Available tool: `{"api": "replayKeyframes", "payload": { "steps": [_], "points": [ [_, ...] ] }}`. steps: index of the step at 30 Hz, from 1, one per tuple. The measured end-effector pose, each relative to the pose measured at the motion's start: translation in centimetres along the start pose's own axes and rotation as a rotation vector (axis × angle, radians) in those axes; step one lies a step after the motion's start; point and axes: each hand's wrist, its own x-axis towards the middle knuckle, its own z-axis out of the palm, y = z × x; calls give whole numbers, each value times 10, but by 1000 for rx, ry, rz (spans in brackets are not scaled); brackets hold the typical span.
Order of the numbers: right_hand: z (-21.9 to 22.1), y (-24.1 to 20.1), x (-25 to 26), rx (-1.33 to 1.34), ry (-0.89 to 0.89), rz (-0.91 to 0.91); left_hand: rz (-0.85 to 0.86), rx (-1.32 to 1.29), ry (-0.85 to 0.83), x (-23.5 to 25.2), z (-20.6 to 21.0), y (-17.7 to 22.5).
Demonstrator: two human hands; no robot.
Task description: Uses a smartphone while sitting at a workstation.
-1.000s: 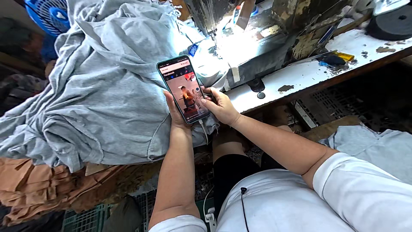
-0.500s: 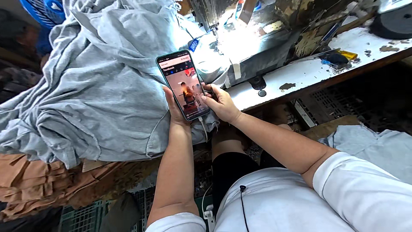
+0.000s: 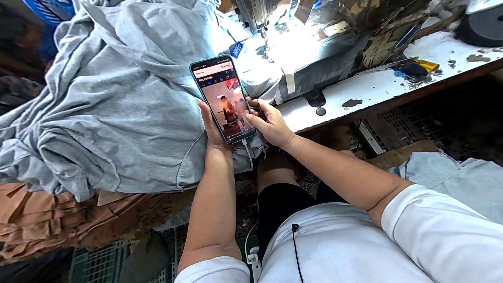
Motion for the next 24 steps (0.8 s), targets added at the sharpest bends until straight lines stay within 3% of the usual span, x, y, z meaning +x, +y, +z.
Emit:
{"api": "replayKeyframes", "payload": {
  "steps": [24],
  "points": [
    [1, 2, 0, -23, 8, -5, -50, -39, -6, 1, -6, -1]
  ]
}}
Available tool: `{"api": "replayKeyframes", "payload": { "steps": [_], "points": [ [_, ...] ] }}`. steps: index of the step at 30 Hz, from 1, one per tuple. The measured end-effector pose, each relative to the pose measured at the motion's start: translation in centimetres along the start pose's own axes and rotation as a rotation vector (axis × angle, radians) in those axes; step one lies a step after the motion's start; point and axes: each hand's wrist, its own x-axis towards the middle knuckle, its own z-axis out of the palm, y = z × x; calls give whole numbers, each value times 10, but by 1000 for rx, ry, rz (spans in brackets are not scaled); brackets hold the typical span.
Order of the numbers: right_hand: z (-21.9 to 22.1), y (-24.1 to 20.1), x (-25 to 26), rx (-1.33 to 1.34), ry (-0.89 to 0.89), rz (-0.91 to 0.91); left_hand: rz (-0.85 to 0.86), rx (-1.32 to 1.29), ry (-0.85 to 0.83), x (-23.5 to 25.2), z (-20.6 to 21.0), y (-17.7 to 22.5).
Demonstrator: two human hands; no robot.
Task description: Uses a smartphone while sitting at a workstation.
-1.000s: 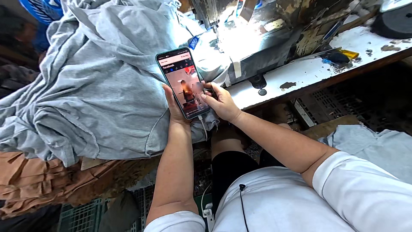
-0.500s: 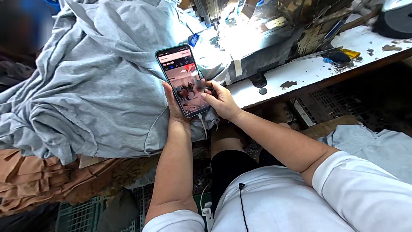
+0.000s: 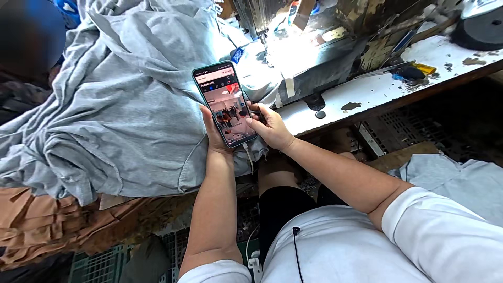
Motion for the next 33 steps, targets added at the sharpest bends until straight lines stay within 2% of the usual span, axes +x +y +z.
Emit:
{"api": "replayKeyframes", "payload": {
  "steps": [20, 30, 33],
  "points": [
    [0, 0, 0, -18, -6, -4, 23, 24, 26, 0, 8, 2],
    [0, 1, 0, 3, -3, -15, -13, -4, 28, 0, -2, -1],
    [0, 1, 0, 6, -5, -4, 12, 61, 58, -1, 2, -1]
  ]
}}
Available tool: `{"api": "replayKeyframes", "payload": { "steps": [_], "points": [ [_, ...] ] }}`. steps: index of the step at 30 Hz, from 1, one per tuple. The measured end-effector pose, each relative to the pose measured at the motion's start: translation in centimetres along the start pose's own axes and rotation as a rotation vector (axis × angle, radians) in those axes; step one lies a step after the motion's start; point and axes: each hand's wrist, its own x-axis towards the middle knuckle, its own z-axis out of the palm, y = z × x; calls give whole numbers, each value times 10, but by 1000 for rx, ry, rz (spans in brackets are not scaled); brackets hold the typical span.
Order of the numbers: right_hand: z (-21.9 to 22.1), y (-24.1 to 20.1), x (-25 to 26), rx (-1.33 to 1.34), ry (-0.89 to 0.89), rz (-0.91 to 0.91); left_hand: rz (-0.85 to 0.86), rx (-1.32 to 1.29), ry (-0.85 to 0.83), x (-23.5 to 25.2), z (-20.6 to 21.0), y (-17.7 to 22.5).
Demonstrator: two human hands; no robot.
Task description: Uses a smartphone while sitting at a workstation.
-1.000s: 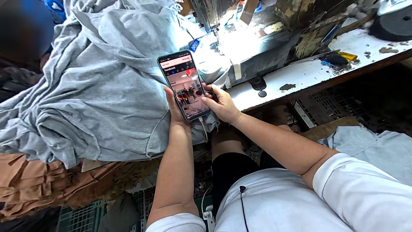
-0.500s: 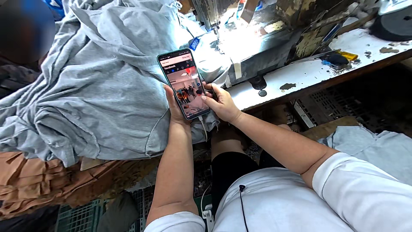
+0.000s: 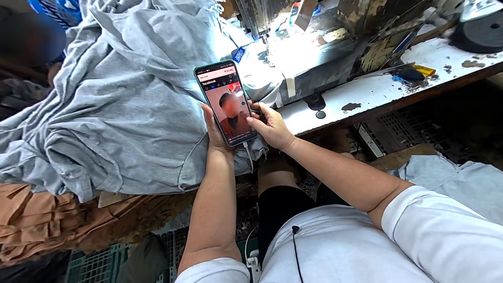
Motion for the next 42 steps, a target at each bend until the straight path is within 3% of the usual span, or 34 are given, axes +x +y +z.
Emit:
{"api": "replayKeyframes", "payload": {
  "steps": [21, 42],
  "points": [
    [-1, 0, 0, -26, -4, -5, 82, 51, -19, 0, 5, 2],
    [0, -1, 0, -26, -4, 1, -3, 0, -8, -2, 1, 1]
  ]
}}
